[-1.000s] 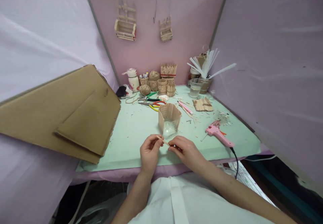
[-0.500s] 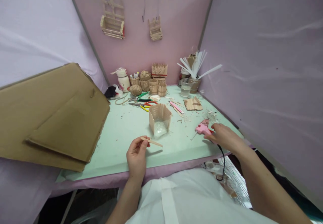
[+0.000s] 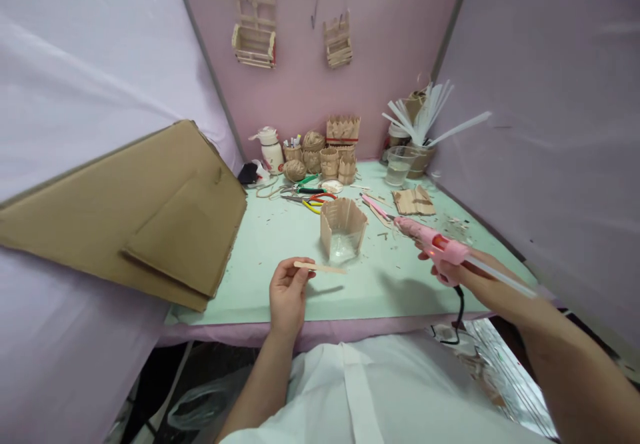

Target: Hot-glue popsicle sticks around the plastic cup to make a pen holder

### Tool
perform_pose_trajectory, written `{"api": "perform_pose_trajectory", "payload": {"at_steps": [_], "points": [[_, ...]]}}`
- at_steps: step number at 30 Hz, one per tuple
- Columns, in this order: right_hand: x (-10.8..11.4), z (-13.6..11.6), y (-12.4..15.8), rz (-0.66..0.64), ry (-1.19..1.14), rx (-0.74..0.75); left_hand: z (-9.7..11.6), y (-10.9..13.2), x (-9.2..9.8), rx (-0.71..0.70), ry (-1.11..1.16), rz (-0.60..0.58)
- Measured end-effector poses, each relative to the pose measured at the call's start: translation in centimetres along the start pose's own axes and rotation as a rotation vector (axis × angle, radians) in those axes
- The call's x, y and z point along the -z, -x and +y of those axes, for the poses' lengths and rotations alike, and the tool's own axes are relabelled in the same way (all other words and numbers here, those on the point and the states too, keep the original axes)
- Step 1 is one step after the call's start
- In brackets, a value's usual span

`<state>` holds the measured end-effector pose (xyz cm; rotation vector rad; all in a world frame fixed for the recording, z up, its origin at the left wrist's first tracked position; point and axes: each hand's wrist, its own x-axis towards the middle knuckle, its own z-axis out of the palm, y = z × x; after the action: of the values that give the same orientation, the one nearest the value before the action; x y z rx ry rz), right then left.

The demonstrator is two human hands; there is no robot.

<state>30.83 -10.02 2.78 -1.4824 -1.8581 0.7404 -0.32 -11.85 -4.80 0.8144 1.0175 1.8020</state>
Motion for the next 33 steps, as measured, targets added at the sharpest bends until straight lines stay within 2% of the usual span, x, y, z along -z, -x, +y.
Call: {"api": "perform_pose_trajectory", "payload": {"at_steps": [3,5,8,10,15,21,28,33], "points": [[-2.9,-1.2,1.4,-0.132,-0.37,0.017,-0.1,0.3,0.1,-0.019,-0.05,0.002],[-5.2,-1.6,2.1,-0.195,-0.518,0.024,-0.1,0.6,0.4,-0.046,-0.126,-0.009],[-8.0,-1.8,2.9,-0.282,-0.532,-0.016,-0.1,1.2,0.9,-0.099,-0.258,-0.027],[-9.1,-1.9,3.3,-0.287,-0.505,-0.046,-0.1,1.5,1.1,-0.124,-0.323,-0.043],[-10.5,-2.0,4.1,-0.187,-0.406,-0.024,-0.2,1.8,1.2,-0.139,-0.386,-0.077],[-12.2,-1.7,4.6,-0.153,-0.327,0.118,-0.6,1.9,1.6,-0.136,-0.419,-0.073],[-12.9,-0.8,4.7,-0.099,-0.291,0.097,-0.1,1.8,1.6,-0.334,-0.558,-0.085],[-12.8,-0.7,4.8,-0.084,-0.273,0.087,0.0,1.8,1.7,-0.359,-0.592,-0.08]]}}
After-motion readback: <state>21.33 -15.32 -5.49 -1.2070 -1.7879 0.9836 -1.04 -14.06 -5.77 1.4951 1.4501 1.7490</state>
